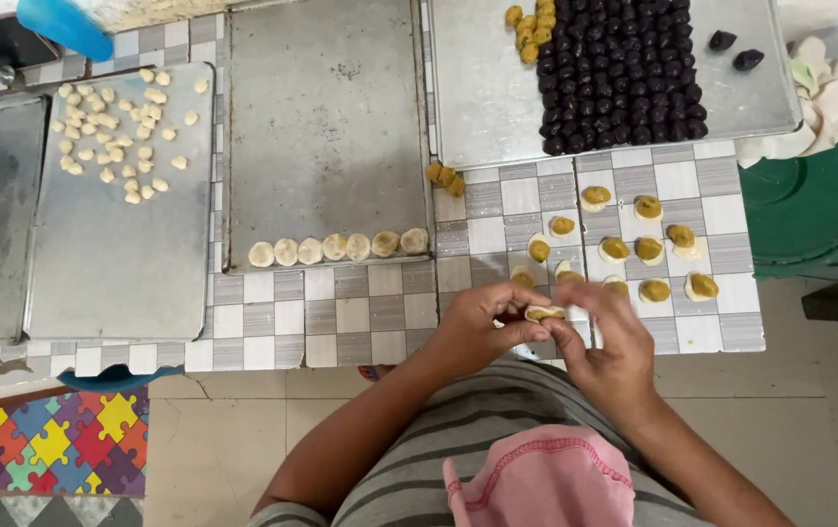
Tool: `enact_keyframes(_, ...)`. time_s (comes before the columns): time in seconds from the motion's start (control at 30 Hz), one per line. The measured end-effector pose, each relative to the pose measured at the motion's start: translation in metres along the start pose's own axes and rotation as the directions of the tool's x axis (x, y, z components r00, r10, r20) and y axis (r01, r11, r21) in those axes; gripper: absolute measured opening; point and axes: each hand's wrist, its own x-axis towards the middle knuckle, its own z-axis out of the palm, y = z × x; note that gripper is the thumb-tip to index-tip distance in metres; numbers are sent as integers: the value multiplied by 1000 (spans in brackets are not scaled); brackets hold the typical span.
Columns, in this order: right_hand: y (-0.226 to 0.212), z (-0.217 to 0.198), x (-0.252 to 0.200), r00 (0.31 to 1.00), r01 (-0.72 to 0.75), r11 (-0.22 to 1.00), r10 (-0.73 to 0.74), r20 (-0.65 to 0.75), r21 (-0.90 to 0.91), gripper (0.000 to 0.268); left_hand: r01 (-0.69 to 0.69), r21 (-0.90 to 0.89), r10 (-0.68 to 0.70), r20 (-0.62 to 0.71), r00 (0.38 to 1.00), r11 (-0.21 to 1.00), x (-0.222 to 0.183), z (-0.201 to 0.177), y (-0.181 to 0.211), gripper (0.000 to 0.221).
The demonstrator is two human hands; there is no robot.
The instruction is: The person is preparing small filled dough balls by flattening dough pieces and adding filling, then arranging them on baking trays.
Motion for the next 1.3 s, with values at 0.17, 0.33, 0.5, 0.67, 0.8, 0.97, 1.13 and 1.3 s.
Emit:
enact_keyframes(0.17, 14, 7, -8, 886, -459, 764, 430, 172, 454, 38, -130, -157, 116, -94, 989, 979, 0, 4, 0, 32)
enact_keyframes(0.33, 22, 7, -9, 799, -565, 662, 588, 126, 492, 29, -220, 122, 234, -119, 965, 968, -8, 3, -2, 35)
enact_keyframes(0.5, 12, 0, -7, 984, -142, 990, 141, 105, -2, 13, -325, 255, 376, -182, 909, 911, -7, 2, -6, 44)
enact_keyframes(0.67, -19, -6, 1, 985, -157, 979, 146, 91, 131, 26, -348, 77, 356, -211, 910, 934, -11, 6, -3, 34)
enact_keyframes(0.8, 10, 4, -19, 847, -528, 679, 463, 261, 510, 33, -384, 31, 379, -253, 890, 923, -12, 5, 0, 31)
enact_keyframes(0.97, 7, 6, -5, 925, -374, 854, 370, 82, 362, 15, -344, 320, 423, -221, 879, 883, -17, 7, -9, 29)
enact_keyframes(1.13, -3, 8, 1, 996, -52, 999, 51, 76, 14, 11, -328, 394, 430, -206, 879, 858, -19, 6, -11, 25)
enact_keyframes(1.3, -19, 11, -5, 989, 102, 995, -103, 108, 18, 27, -316, 236, 373, -259, 891, 919, -19, 2, -5, 28)
